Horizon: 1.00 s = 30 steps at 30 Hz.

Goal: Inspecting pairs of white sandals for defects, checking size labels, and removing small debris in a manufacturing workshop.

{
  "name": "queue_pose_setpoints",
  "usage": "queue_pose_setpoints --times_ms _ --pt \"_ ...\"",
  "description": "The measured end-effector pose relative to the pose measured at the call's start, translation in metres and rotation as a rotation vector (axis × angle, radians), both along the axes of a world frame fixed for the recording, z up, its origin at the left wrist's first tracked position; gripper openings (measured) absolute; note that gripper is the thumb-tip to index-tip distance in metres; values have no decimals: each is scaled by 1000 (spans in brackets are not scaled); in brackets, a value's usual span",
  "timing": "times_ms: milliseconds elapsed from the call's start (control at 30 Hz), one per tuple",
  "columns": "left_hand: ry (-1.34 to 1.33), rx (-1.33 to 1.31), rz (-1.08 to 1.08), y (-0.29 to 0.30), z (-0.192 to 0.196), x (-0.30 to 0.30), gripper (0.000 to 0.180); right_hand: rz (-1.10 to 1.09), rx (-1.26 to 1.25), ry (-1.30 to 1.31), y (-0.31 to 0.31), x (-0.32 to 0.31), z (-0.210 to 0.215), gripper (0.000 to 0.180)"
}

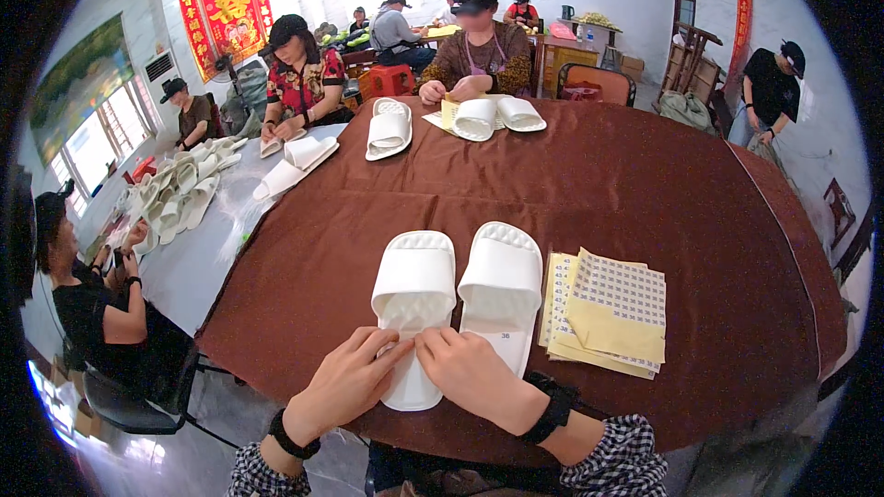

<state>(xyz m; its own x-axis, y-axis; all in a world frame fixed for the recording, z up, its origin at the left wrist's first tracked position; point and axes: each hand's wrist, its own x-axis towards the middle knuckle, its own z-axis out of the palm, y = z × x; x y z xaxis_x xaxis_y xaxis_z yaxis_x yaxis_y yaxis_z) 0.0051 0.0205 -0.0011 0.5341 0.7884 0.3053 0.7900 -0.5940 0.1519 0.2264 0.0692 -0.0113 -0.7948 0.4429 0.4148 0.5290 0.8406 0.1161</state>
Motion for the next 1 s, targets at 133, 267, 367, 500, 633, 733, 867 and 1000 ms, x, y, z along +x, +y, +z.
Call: queue_pose_setpoints --times_ms 133,267,367,500,633,733,867,1000 --pt "-9 4 -12 1 -3 -2 61 27 -107 26 3 5 1 38" --pt "-10 2 -13 -1 -3 -3 62 11 -97 -11 0 3 2 38" --pt "-14 13 -20 -1 -3 -3 62 16 -112 3 -1 4 4 38" --pt "-19 18 -11 0 -5 -2 60 -7 -76 7 -3 0 1 37" --pt "-16 28 -5 0 -5 0 58 11 -88 33 4 5 2 36" --pt "-12 34 5 -2 -6 -3 56 85 -92 81 8 8 4 33" --pt "-28 24 -4 1 -7 -1 55 37 -90 67 3 5 4 33" --pt "-7 35 1 -1 -7 -1 55 14 -90 54 2 1 4 33"
